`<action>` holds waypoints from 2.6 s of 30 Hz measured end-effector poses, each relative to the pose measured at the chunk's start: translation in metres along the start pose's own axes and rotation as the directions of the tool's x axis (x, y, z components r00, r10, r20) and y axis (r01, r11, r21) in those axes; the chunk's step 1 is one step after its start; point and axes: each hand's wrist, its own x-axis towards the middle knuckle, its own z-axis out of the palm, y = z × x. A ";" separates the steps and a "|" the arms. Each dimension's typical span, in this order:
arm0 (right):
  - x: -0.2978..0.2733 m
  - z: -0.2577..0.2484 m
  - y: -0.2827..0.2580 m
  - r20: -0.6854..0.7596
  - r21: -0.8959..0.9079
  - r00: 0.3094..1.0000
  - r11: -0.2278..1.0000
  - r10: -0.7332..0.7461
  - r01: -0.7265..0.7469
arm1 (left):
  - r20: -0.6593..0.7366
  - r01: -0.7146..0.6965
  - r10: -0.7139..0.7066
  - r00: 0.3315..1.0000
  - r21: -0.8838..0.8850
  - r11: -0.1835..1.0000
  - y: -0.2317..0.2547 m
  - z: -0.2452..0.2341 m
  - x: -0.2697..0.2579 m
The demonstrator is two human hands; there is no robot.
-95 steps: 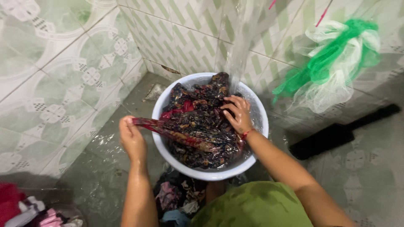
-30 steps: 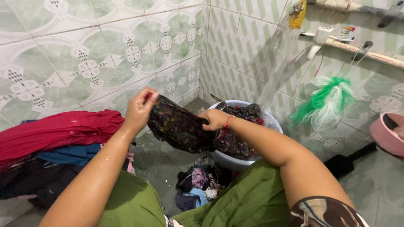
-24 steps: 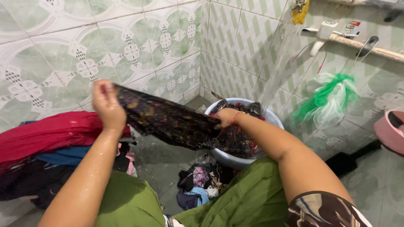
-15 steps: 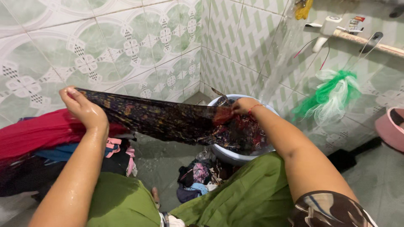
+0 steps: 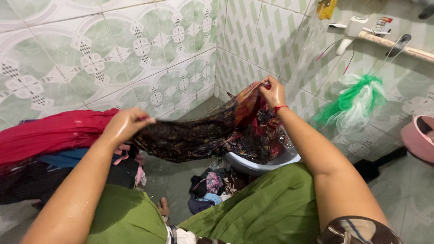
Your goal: The person washes clothes by hand in a bucket under a running tap, scrubbing and rinsing different pieces of fabric before placing them in a pile.
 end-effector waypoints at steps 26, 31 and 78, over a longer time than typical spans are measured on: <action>-0.028 0.021 -0.045 0.481 0.783 0.877 0.448 0.004 -0.431 | 0.012 -0.019 0.031 0.999 -0.546 0.838 0.013 0.022 0.009; -0.025 0.061 -0.024 0.541 0.777 0.841 0.386 -0.003 -0.498 | 0.148 0.004 0.059 0.987 -0.389 0.921 0.051 0.012 -0.002; -0.143 0.197 0.037 0.850 -0.171 0.526 0.941 -0.009 0.292 | -0.236 -0.195 0.066 0.969 -0.581 0.790 0.116 -0.046 0.002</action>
